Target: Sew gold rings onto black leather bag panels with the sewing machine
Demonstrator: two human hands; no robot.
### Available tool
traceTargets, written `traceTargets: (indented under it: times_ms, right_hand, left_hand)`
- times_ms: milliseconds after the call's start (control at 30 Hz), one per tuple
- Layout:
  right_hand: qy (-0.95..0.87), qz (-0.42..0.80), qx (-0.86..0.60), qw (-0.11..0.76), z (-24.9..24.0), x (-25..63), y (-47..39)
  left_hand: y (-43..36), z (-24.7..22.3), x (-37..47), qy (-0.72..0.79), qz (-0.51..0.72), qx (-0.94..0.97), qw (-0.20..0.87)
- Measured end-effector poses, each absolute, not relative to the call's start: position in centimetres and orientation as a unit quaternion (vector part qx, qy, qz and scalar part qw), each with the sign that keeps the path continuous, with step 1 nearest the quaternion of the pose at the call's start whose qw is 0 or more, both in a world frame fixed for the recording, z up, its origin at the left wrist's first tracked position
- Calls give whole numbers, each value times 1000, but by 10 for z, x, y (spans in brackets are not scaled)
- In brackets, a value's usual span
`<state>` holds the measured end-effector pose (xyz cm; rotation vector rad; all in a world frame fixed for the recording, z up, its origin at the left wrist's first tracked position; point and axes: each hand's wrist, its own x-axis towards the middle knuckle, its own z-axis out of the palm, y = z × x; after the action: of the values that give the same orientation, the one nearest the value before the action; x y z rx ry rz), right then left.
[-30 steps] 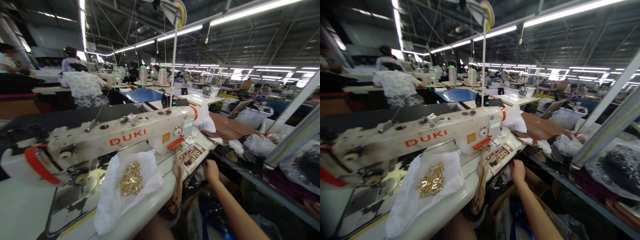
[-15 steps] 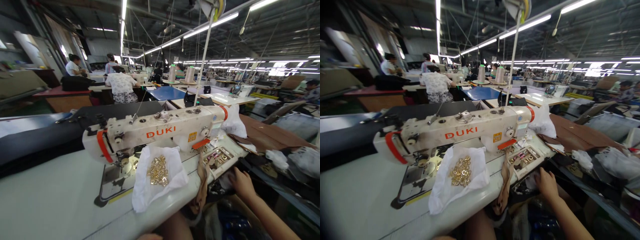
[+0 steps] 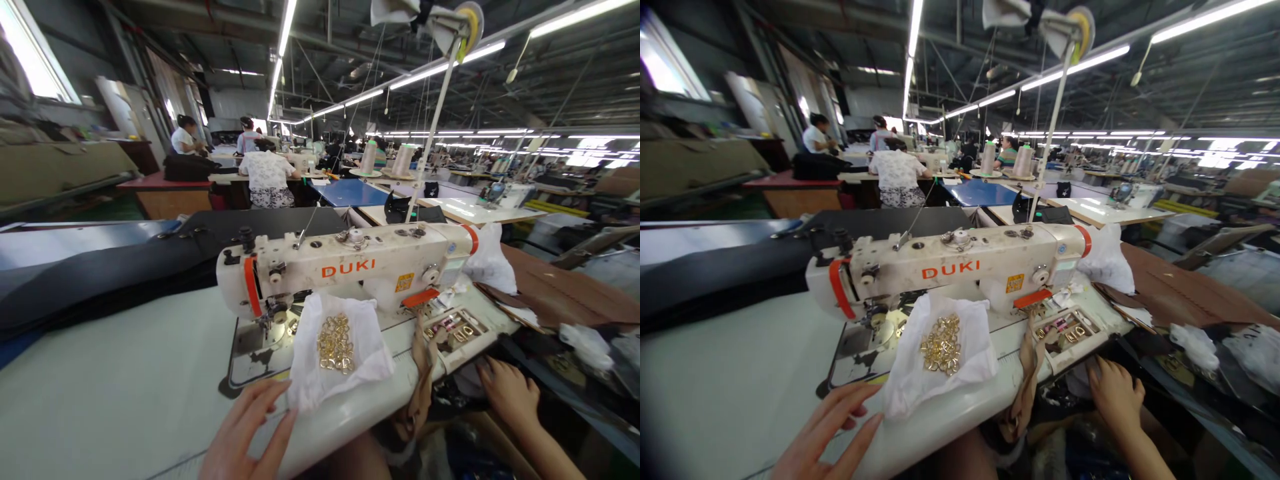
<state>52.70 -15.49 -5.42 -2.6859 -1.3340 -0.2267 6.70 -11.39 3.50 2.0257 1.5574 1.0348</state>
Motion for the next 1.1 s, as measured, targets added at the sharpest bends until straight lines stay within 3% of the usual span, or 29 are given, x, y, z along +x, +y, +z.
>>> traceTargets:
  times_ms: [133,233,433,567,700,1100]
  right_hand:
    - [-485,-75,-824,284,-26,496,-174]
    - [-477,46,-795,372,8,445,-166]
    - [-568,256,-711,327,35,352,-93]
    - [-612,243,-692,297,25,330,-50]
    - [-618,219,-681,326,16,326,-28]
    - [-595,106,-696,387,27,332,13]
  left_hand:
    - [-93,34,86,573,298,752,131]
    - [-77,36,105,588,221,770,109]
    - [-59,37,120,582,150,790,121]
    - [-45,28,114,598,184,762,170]
    - [-30,18,112,586,288,733,191]
    - [39,-4,160,543,462,692,107]
